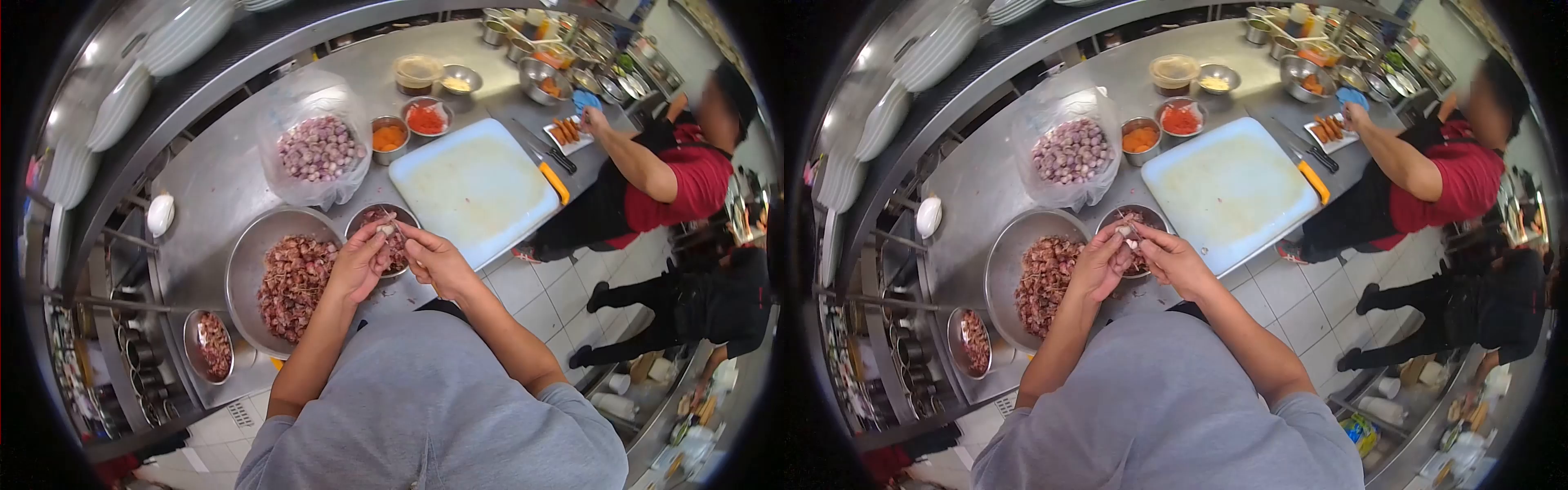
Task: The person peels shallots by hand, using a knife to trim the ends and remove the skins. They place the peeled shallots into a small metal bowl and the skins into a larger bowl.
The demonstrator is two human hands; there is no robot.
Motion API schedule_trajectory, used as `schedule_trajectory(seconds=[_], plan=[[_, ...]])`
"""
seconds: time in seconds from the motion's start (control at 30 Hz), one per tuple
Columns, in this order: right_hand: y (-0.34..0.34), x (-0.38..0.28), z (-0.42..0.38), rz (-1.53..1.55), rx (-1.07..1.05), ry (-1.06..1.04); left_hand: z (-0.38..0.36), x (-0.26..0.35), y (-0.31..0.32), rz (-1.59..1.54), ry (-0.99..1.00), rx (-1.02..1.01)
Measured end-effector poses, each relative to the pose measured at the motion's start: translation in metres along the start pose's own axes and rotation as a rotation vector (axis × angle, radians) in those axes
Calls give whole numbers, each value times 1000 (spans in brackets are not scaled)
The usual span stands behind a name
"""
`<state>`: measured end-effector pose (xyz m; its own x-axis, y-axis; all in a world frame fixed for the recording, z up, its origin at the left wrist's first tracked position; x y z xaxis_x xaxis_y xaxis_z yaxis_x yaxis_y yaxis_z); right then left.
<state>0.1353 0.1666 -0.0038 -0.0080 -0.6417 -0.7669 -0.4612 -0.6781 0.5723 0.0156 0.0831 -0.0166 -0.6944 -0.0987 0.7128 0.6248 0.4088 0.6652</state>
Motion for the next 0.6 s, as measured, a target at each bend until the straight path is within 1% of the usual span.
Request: schedule_trajectory(seconds=[0.13,0.23,0.3,0.33,0.4,0.53,0.6], plan=[[7,-15,5,75,-75,112,-2,3,0,-94,26,29],[8,-23,13,59,-124,153,-4,10,4,-107,130,85],[4,-22,22,-144,-135,120,-5,11,4,-16,124,164],[3,-22,22,-147,-150,135,-6,10,3,-21,133,183],[4,-28,25,-317,-196,90,-6,9,-1,-6,141,243],[-4,-24,33,-233,-226,165,-8,4,-2,-36,169,249],[-6,-24,33,-142,-214,196,-9,3,0,-76,258,208]])
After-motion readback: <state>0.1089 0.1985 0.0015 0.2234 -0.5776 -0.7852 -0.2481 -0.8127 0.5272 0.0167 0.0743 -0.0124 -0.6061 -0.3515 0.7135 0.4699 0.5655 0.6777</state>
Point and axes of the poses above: each hand's wrist, its own z-axis towards the middle knuckle, its own y-axis out of the palm, x = y × z, the point moved 5 cm from there along z, towards the middle knuckle, and after that the axes turned 3 degrees about z, right-handed, at the moved point
